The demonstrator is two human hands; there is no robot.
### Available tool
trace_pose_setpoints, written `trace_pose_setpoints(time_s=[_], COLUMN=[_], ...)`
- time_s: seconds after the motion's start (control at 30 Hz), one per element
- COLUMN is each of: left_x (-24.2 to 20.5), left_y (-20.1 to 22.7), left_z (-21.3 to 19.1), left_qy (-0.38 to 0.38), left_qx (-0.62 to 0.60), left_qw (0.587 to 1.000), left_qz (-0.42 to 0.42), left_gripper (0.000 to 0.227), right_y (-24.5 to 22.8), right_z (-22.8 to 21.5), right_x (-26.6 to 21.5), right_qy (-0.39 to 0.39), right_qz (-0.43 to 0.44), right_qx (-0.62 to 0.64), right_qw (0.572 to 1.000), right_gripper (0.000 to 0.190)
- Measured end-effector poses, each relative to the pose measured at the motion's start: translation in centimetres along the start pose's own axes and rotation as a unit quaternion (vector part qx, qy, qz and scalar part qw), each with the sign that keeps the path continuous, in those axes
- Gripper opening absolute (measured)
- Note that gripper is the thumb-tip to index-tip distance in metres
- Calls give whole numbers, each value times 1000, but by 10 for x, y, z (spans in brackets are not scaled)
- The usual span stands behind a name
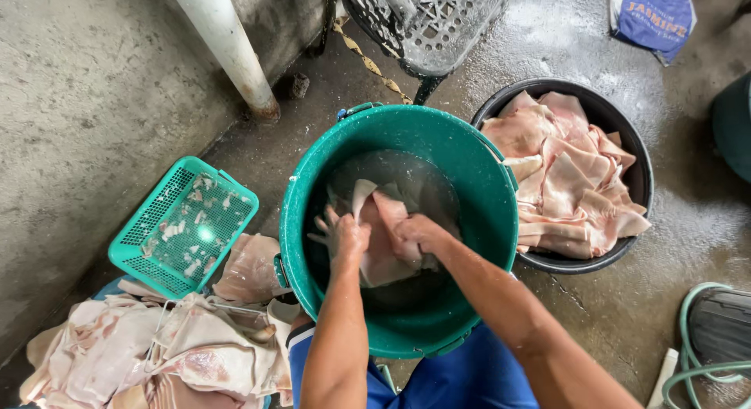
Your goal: The person washes large pieces of raw pork skin by hand in a green bucket filled with water, scrubbing them individually and moving them between basins.
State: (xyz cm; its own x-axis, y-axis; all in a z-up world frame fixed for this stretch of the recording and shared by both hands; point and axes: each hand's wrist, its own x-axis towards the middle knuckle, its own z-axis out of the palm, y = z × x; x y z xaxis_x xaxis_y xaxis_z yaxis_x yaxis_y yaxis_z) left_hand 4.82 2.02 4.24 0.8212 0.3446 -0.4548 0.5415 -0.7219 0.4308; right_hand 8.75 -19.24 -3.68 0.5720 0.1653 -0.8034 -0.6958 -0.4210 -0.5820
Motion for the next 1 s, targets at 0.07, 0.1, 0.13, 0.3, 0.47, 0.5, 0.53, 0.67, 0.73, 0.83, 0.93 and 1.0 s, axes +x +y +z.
trace_pose_setpoints(time_s=[0.07,0.1,0.13,0.3,0.47,0.5,0.53,0.67,0.73,0.83,0.93,1.0], left_x=[3,6,9,4,13,17,23,34,40,40,37,45], left_y=[-3,-4,-4,-10,-12,-16,-20,-41,-39,-42,-41,-40], left_z=[-3,-3,-3,12,26,33,40,66,71,73,81,81], left_qy=[-34,-37,-40,-31,-27,-21,-15,0,-1,-20,-18,-3], left_qx=[-23,-26,-29,-56,-140,-140,-139,-158,-139,-184,-193,-178], left_qw=[998,998,997,995,985,986,988,985,989,979,978,983], left_qz=[-42,-51,-61,-76,-99,-84,-68,-66,-44,-83,-79,-52], left_gripper=[46,48,49,50,53,52,52,57,61,60,53,50], right_y=[17,22,21,4,-60,-56,-55,-28,-18,-15,-12,-24], right_z=[-41,-68,-97,-214,-148,-114,-78,56,79,93,88,89], right_x=[-4,-7,-8,-48,-81,-89,-88,-62,-46,-28,-31,-34], right_qy=[-78,-121,-126,88,320,326,287,118,130,149,173,198], right_qz=[-79,-127,-145,-74,-350,-308,-316,-319,-307,-278,-268,-349], right_qx=[95,130,144,17,-436,-446,-449,-497,-505,-477,-446,-535], right_qw=[989,976,971,993,765,774,785,798,796,820,837,744], right_gripper=[26,25,26,25,56,71,76,98,86,54,53,47])
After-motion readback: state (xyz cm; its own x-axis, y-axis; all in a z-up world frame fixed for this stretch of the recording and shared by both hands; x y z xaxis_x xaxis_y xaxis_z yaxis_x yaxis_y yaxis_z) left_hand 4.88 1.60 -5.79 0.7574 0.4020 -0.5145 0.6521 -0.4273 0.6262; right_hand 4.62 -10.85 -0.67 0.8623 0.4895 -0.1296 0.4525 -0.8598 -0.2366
